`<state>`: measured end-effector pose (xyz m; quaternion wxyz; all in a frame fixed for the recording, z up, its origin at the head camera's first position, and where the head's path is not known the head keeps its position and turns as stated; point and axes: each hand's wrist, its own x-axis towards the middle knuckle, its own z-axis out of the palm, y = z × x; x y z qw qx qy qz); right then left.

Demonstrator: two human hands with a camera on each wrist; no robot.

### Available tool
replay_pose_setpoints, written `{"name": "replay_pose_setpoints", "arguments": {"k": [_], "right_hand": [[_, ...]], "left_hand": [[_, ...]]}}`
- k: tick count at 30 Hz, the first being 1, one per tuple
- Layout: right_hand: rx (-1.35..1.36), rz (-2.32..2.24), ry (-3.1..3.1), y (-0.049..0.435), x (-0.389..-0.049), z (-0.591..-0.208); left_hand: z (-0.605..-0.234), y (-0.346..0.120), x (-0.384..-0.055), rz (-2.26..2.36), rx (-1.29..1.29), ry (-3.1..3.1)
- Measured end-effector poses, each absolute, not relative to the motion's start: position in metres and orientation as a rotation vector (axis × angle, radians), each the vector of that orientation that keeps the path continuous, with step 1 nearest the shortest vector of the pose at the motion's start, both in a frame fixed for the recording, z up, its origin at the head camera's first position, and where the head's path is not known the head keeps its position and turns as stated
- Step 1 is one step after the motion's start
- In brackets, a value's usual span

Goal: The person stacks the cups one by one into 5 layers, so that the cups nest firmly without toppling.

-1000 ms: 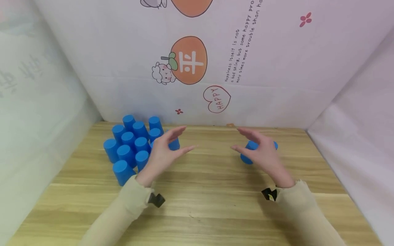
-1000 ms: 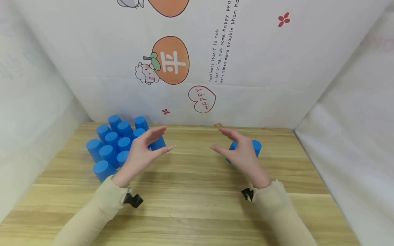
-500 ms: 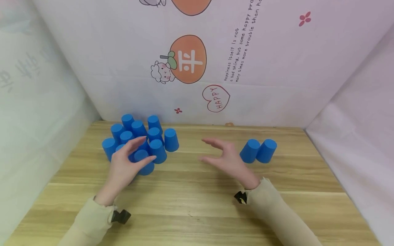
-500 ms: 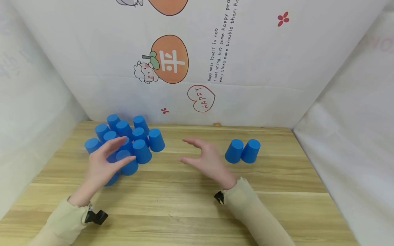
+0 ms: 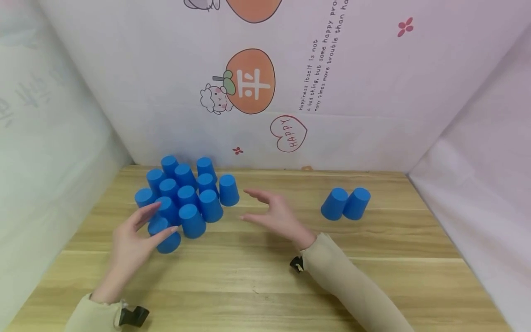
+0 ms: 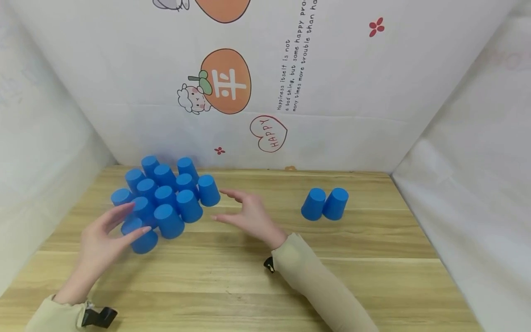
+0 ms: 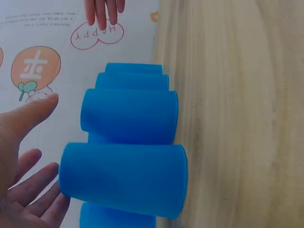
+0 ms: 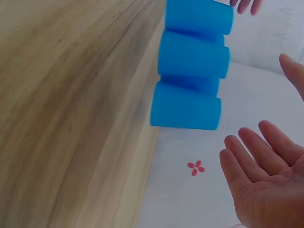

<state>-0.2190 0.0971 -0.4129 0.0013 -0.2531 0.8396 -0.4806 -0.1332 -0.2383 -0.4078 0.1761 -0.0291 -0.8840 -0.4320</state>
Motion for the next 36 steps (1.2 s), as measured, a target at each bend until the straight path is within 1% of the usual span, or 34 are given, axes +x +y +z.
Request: {"name": "replay_pose_setpoints", "arguments": {"k": [7,16,25,36], "right_hand": [[-0.699,-1.52,2.626,0.076,-0.24,-0.415],[-0.668,-1.45,2.649,0.055,-0.266,-0.413],[-0.662,-1.449,2.632,0.037,-0.284,-0.421],[-0.651,-1.461,2.661,0.033,-0.291,-0.43]], "left_hand": [[-0.418,-0.245,-0.132,-1.24,-0.023,-2.566],[-0.429,-0.259,-0.134,-1.376,0.172,-2.6],[-0.43,-0.26,-0.133,-1.341,0.179,-2.618],[-0.428,-0.261,-0.135,-1.324,0.145,-2.635]]}}
